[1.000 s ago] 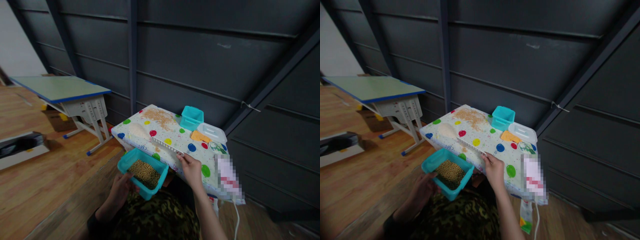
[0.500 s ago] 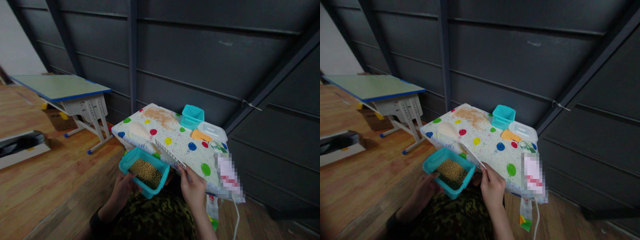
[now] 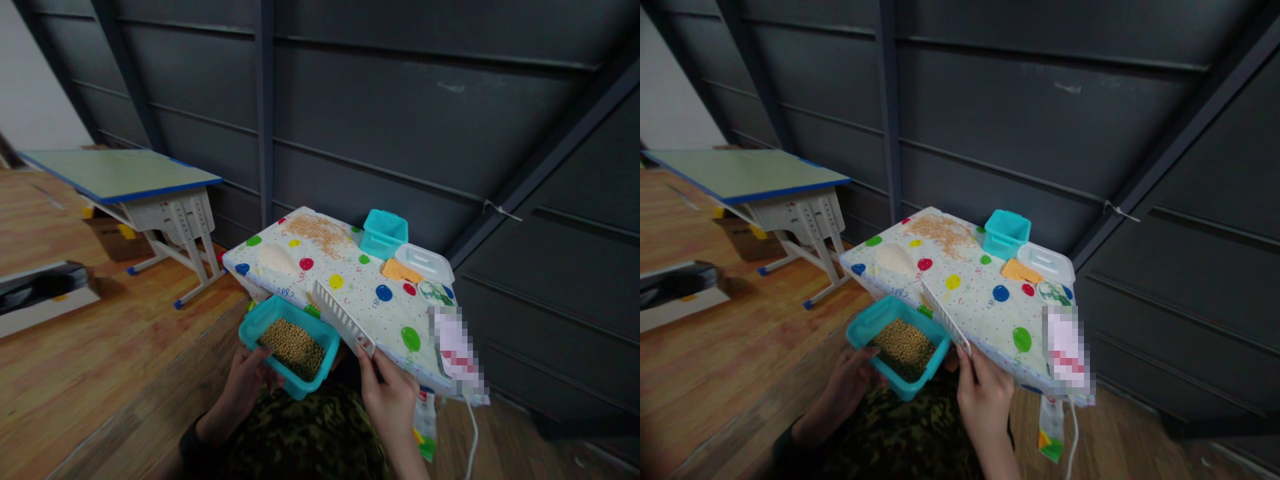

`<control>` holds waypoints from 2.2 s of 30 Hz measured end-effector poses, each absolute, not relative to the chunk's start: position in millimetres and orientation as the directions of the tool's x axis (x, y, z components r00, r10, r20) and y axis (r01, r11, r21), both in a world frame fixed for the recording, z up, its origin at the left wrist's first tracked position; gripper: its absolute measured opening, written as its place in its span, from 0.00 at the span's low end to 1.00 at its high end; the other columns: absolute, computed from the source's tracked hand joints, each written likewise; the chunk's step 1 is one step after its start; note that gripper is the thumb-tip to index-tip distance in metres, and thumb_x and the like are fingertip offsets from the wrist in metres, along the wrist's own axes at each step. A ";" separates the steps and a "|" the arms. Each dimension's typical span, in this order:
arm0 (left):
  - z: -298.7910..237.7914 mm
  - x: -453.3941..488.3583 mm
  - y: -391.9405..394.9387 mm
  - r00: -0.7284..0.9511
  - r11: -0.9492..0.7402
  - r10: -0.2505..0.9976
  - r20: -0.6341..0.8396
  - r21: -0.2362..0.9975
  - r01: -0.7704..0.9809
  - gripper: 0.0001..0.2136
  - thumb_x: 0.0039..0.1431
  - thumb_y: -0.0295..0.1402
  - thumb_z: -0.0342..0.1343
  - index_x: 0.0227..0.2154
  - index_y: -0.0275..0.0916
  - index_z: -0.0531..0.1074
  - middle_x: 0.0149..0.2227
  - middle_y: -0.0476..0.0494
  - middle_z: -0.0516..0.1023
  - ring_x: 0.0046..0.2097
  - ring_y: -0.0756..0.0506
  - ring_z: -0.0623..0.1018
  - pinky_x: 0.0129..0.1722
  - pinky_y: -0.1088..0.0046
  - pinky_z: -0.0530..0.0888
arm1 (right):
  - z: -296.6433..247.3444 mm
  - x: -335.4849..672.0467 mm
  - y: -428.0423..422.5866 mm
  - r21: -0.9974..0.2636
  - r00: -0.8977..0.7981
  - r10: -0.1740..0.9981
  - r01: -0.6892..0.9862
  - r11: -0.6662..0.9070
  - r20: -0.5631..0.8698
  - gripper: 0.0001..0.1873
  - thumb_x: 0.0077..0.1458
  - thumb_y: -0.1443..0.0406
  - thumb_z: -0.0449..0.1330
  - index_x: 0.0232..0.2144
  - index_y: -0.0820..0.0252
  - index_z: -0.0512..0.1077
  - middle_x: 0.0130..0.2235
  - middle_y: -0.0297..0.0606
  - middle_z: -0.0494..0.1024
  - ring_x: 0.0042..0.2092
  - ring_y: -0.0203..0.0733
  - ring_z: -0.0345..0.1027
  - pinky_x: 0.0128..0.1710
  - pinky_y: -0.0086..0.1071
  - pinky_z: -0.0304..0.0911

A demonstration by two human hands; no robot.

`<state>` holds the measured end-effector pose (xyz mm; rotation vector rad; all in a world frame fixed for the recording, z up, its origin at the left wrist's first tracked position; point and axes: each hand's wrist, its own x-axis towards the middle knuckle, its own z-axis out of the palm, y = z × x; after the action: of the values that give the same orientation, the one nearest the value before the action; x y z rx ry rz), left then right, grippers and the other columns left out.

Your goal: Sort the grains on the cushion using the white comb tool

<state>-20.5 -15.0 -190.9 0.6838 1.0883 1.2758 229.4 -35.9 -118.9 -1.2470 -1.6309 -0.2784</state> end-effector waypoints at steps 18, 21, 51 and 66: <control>-187.0 -21.7 -16.4 -0.059 0.193 0.970 -0.235 0.898 -0.395 0.26 0.47 0.50 0.71 0.06 0.43 0.69 0.11 0.43 0.75 0.14 0.46 0.76 0.15 0.74 0.69 | -115.7 229.7 -45.1 -0.431 0.087 0.607 0.783 0.448 0.790 0.14 0.71 0.60 0.64 0.35 0.51 0.88 0.32 0.39 0.90 0.27 0.48 0.84 0.29 0.33 0.78; -185.0 -20.9 -16.3 -0.067 0.198 0.968 -0.242 0.899 -0.390 0.25 0.46 0.48 0.70 0.06 0.43 0.68 0.10 0.43 0.74 0.14 0.46 0.74 0.14 0.73 0.68 | -115.2 228.3 -38.9 -0.433 0.116 0.586 0.789 0.436 0.802 0.15 0.72 0.59 0.64 0.36 0.53 0.88 0.31 0.40 0.89 0.25 0.47 0.82 0.28 0.32 0.77; -177.5 -20.1 -14.9 -0.108 0.204 0.956 -0.272 0.883 -0.422 0.24 0.42 0.48 0.71 0.04 0.43 0.68 0.09 0.43 0.74 0.12 0.48 0.72 0.12 0.75 0.67 | -111.7 214.3 -18.2 -0.637 0.125 0.735 0.606 0.476 0.667 0.14 0.70 0.59 0.66 0.34 0.56 0.89 0.31 0.37 0.89 0.25 0.44 0.80 0.26 0.30 0.75; -177.2 -21.5 -14.4 -0.111 0.213 0.951 -0.288 0.872 -0.440 0.21 0.40 0.47 0.71 0.06 0.42 0.72 0.10 0.43 0.75 0.12 0.47 0.73 0.12 0.75 0.67 | -117.8 231.0 -14.0 -0.763 0.406 0.706 0.576 0.294 0.579 0.23 0.64 0.46 0.69 0.34 0.58 0.89 0.34 0.39 0.89 0.33 0.48 0.81 0.37 0.35 0.76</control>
<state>-21.5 -14.4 -177.2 0.6115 1.1116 1.3113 231.0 -14.0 -117.8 -1.3744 -1.2594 0.1274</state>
